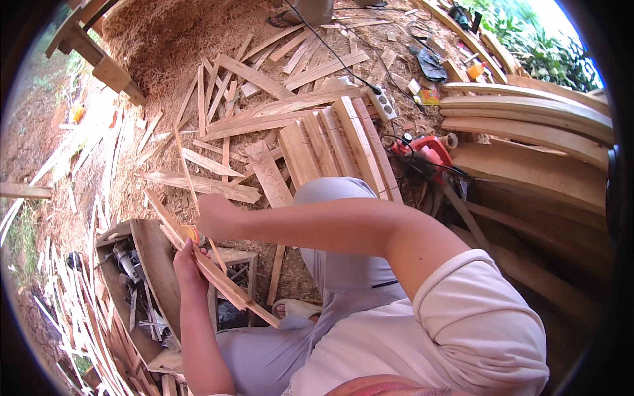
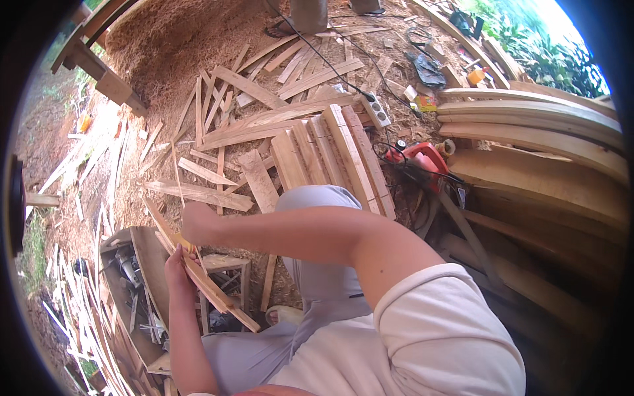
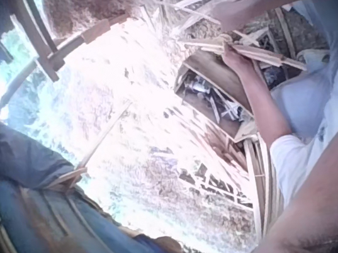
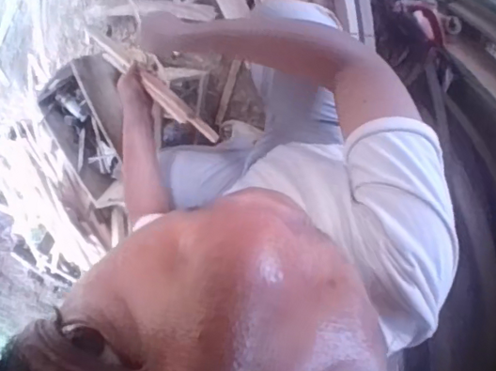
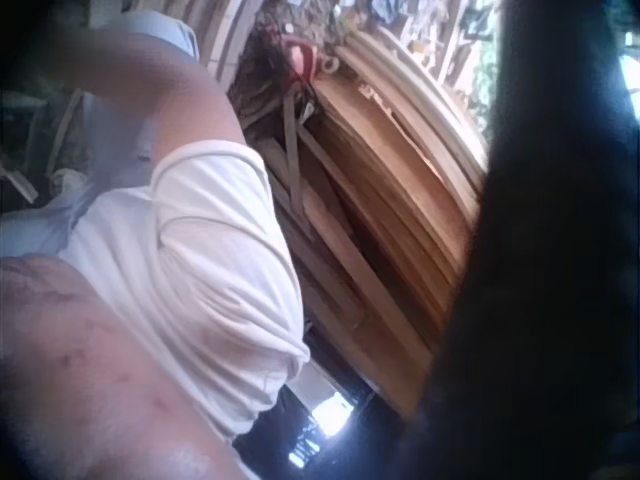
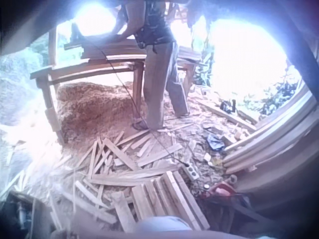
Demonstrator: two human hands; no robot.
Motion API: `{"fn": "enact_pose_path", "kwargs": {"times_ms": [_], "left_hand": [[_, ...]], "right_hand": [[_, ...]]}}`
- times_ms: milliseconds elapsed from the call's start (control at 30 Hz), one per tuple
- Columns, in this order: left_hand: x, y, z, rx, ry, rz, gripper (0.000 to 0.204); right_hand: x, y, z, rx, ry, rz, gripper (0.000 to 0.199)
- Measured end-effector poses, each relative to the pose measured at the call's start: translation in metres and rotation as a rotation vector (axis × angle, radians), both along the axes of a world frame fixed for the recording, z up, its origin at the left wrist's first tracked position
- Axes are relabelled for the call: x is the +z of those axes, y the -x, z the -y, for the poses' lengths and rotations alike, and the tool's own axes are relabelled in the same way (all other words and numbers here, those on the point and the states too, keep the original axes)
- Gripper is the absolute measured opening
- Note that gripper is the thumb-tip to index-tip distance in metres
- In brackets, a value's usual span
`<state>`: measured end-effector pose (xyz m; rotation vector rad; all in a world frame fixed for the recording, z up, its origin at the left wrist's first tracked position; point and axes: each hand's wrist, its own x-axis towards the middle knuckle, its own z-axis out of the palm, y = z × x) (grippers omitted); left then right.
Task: The person sits on the floor and sorts small wooden planks, stacking them into neat piles. They then stand up, walk through a cluttered workshop, and continue organizing larger wooden boards by placing them into stacks.
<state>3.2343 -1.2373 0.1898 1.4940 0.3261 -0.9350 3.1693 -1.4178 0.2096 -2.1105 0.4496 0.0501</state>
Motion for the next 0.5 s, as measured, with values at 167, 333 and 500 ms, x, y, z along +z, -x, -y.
{"fn": "enact_pose_path", "kwargs": {"times_ms": [167,333,500], "left_hand": [[-0.009,-0.01,0.01,-0.047,-0.013,0.046,0.023],[-0.023,-0.013,0.009,-0.021,-0.007,0.026,0.039],[-0.032,-0.016,0.009,-0.022,0.093,0.05,0.041]], "right_hand": [[-0.018,0.022,-0.031,-0.033,-0.288,0.139,0.018],[-0.019,0.031,-0.06,-0.042,-0.294,0.112,0.023],[-0.026,0.024,-0.072,-0.017,-0.274,0.05,0.029]]}}
